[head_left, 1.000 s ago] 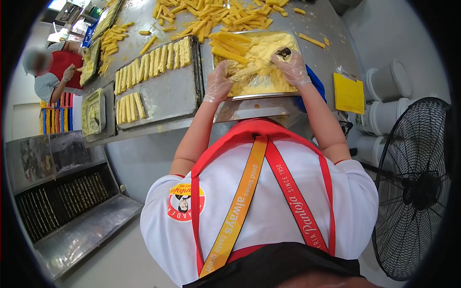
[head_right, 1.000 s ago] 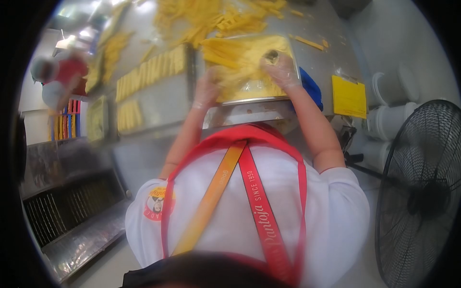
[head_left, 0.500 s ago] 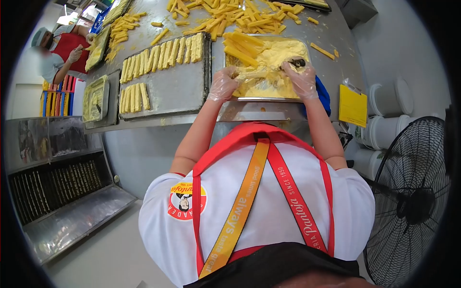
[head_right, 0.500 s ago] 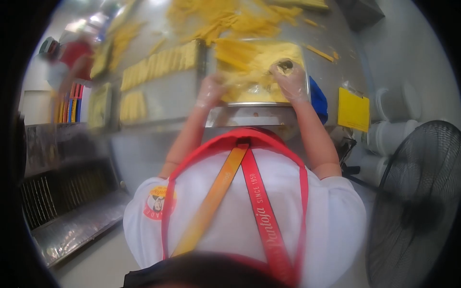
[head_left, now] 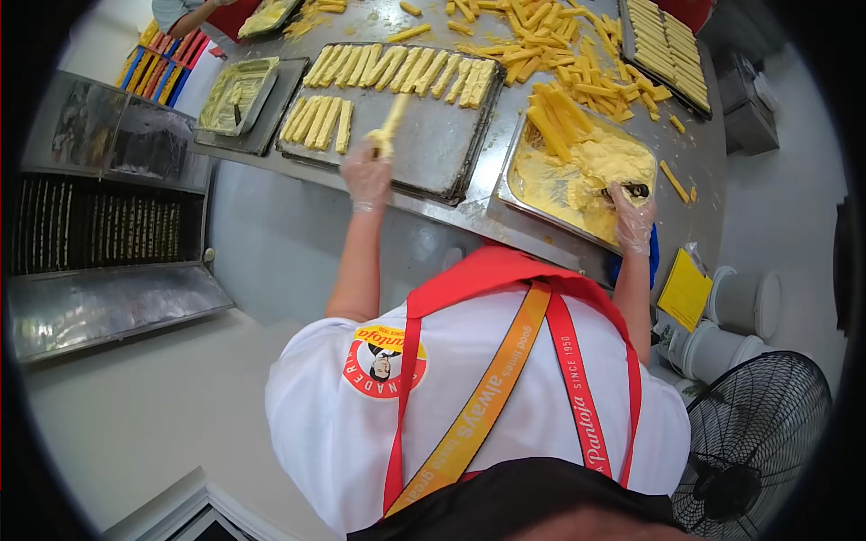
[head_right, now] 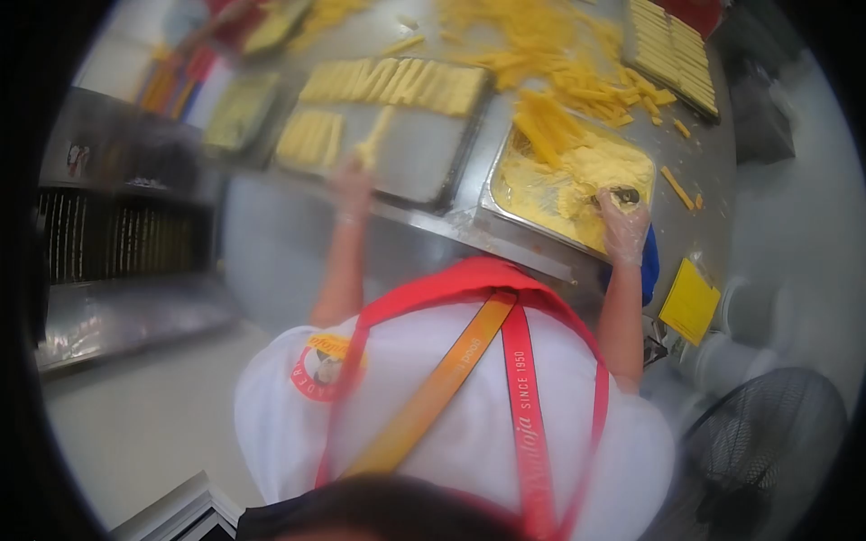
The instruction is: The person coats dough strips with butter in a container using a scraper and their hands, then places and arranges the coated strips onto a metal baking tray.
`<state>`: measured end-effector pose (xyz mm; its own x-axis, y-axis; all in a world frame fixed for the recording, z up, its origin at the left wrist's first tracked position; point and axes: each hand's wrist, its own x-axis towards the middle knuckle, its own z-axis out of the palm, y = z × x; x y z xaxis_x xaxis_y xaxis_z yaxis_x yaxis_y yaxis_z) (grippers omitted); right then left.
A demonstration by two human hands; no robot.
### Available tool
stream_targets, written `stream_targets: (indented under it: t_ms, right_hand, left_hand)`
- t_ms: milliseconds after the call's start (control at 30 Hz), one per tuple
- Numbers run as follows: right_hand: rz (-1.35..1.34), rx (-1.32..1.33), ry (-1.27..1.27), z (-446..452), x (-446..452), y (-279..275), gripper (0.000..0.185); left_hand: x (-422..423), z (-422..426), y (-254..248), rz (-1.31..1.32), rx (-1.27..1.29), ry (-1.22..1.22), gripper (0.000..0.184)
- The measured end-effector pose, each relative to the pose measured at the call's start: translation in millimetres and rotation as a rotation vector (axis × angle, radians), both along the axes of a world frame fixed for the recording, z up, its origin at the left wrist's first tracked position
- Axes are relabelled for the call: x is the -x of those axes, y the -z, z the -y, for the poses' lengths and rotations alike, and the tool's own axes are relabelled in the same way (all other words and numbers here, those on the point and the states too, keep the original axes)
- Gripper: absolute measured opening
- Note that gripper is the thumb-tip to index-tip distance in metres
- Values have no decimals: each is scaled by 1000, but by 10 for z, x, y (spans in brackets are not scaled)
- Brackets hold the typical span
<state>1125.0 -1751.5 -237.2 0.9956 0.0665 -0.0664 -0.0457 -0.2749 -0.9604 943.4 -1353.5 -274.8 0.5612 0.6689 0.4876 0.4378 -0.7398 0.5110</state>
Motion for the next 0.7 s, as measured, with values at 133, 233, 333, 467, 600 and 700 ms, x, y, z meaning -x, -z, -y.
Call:
stream_targets:
  t_ms: [133,233,333,467,600,700]
  right_hand:
    - [86,78,-11,-37,-82,158,22]
    - [59,64,-67,-148,-15,-30,22]
    - [140,64,-134,-128,-57,101,20]
    - [425,248,-340,-255,199,-38,18]
    - [48,49,-457,-109,69,-26,18]
    - [154,95,-195,29,-314,171,21]
  left_hand:
    - [211,-650,511,-41,-27,-153,19]
    - [199,-737,615,-43,-73,-201,19]
    - [232,-872,707,-181,-182,-181,17]
    - [255,-1002,802,-225,-291,-201,18]
    - [114,-662,488,-235,-411,-364,33]
    - [-248,-3,-149,-75,-413,-25,31]
